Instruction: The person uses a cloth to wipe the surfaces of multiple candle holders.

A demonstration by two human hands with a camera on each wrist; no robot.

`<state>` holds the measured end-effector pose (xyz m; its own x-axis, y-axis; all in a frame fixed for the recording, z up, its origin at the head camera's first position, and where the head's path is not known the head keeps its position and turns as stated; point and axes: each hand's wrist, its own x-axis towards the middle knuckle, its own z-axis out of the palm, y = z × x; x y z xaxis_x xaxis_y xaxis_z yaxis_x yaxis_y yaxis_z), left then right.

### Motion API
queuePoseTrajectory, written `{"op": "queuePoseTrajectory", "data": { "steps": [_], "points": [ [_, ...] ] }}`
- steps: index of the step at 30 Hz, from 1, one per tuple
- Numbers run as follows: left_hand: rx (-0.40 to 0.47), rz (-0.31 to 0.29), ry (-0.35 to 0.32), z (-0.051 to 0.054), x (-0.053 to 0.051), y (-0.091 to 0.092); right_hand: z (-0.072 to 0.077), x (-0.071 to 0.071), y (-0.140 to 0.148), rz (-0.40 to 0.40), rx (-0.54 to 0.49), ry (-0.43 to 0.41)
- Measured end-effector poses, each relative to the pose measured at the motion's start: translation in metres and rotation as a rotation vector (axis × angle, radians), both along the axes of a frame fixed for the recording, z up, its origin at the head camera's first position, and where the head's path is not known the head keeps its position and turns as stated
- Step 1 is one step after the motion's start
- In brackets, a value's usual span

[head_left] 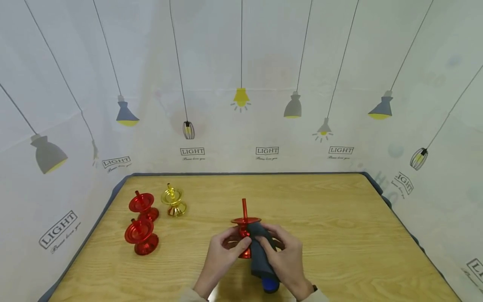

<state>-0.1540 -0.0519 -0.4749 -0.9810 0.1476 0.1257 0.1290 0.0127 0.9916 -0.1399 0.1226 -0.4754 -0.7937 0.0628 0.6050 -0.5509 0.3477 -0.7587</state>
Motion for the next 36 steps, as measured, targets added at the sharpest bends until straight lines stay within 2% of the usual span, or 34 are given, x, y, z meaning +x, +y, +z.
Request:
{"op": "queuePoseTrajectory", "data": {
  "steps": [4,6,8,12,17,20,22,25,30,32,36],
  "points": [
    [0.004,0.022,-0.013,0.001,-0.002,0.006,0.002,0.003,0.004,-0.058,0.127,0.136],
    [0.022,0.03,-0.031,0.0,-0.003,0.008,0.003,0.005,0.006,-0.067,0.145,0.158],
    [0.031,0.027,-0.048,0.0,-0.004,0.01,0.003,0.006,0.01,-0.061,0.13,0.137],
    [0.04,-0.023,-0.064,-0.001,-0.006,0.014,0.003,0.006,0.019,-0.001,0.028,0.021],
    [0.033,-0.138,-0.057,-0.003,-0.01,0.016,0.002,0.004,0.033,0.061,-0.099,-0.169],
    [0.044,-0.19,-0.047,-0.004,-0.014,0.018,0.003,0.005,0.043,0.038,-0.117,-0.226],
    [0.048,-0.194,-0.028,-0.005,-0.018,0.021,0.007,0.006,0.052,-0.01,-0.126,-0.241],
    [0.031,-0.146,0.021,-0.007,-0.03,0.028,0.016,0.01,0.071,-0.105,-0.129,-0.261],
    [-0.024,-0.041,0.054,-0.018,-0.062,0.04,0.028,0.018,0.105,-0.228,-0.018,-0.259],
    [-0.055,-0.006,0.049,-0.025,-0.075,0.045,0.03,0.021,0.114,-0.26,0.042,-0.246],
    [-0.119,0.086,0.027,-0.033,-0.096,0.054,0.027,0.027,0.123,-0.262,0.153,-0.216]
  ]
}}
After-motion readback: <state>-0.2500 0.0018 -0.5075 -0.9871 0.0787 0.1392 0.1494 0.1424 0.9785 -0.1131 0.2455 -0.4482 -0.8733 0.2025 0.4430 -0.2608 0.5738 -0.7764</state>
